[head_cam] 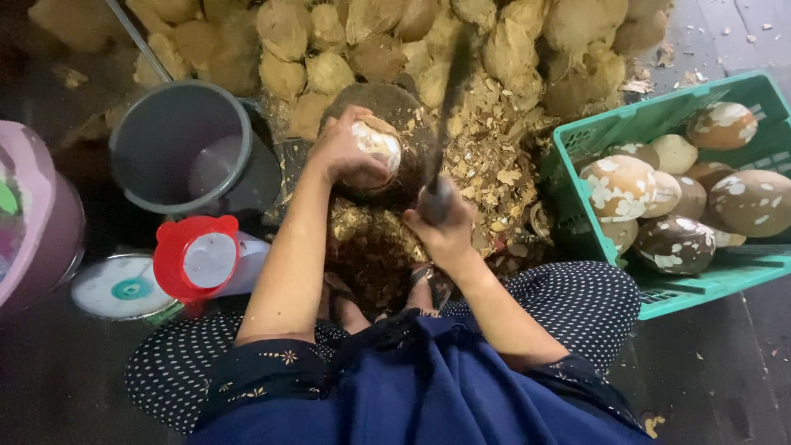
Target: The person sits on the floor and uses a large knife to peel the husk off a coconut. They hold the coconut with one hand and repeatedly strike it with the knife to remove the outer layer, placing the peeled coconut into a green crate.
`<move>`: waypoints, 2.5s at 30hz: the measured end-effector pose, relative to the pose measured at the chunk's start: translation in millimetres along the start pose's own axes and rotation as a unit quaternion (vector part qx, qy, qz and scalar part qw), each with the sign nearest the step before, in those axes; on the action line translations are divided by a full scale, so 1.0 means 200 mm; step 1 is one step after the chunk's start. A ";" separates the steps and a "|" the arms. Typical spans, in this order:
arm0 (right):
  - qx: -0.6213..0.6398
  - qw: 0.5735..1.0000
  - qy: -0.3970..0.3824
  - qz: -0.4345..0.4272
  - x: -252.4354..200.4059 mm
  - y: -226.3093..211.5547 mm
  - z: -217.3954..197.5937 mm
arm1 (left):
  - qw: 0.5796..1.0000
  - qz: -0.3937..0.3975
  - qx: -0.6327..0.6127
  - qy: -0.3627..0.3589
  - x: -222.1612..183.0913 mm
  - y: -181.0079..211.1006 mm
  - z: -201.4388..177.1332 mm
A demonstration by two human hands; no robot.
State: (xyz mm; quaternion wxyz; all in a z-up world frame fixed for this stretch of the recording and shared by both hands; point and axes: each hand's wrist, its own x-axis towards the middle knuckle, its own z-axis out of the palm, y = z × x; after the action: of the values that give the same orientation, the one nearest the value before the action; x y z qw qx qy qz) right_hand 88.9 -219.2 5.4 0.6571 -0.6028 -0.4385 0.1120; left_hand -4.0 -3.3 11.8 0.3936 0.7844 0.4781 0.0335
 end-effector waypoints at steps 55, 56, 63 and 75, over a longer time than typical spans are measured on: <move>0.182 0.880 -0.124 0.422 0.09 0.00 -0.05 | 0.998 -0.012 0.058 -0.004 0.10 0.10 0.02; 0.186 0.882 -0.127 0.413 0.08 -0.08 -0.09 | 0.997 -0.019 0.071 -0.017 0.07 0.09 0.04; 0.180 0.970 -0.049 0.155 -0.02 0.26 -0.02 | 0.993 -0.040 0.108 -0.031 0.09 0.16 0.01; 0.151 0.937 -0.116 0.293 0.07 -0.17 -0.11 | 0.994 -0.045 0.096 -0.032 0.02 0.20 -0.01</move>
State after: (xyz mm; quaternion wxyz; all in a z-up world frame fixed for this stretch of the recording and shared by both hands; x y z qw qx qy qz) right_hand 99.4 -233.1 43.8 0.6230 -0.5814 -0.2931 0.4336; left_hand 26.2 -9.3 38.8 0.3329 0.7968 0.5012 -0.0558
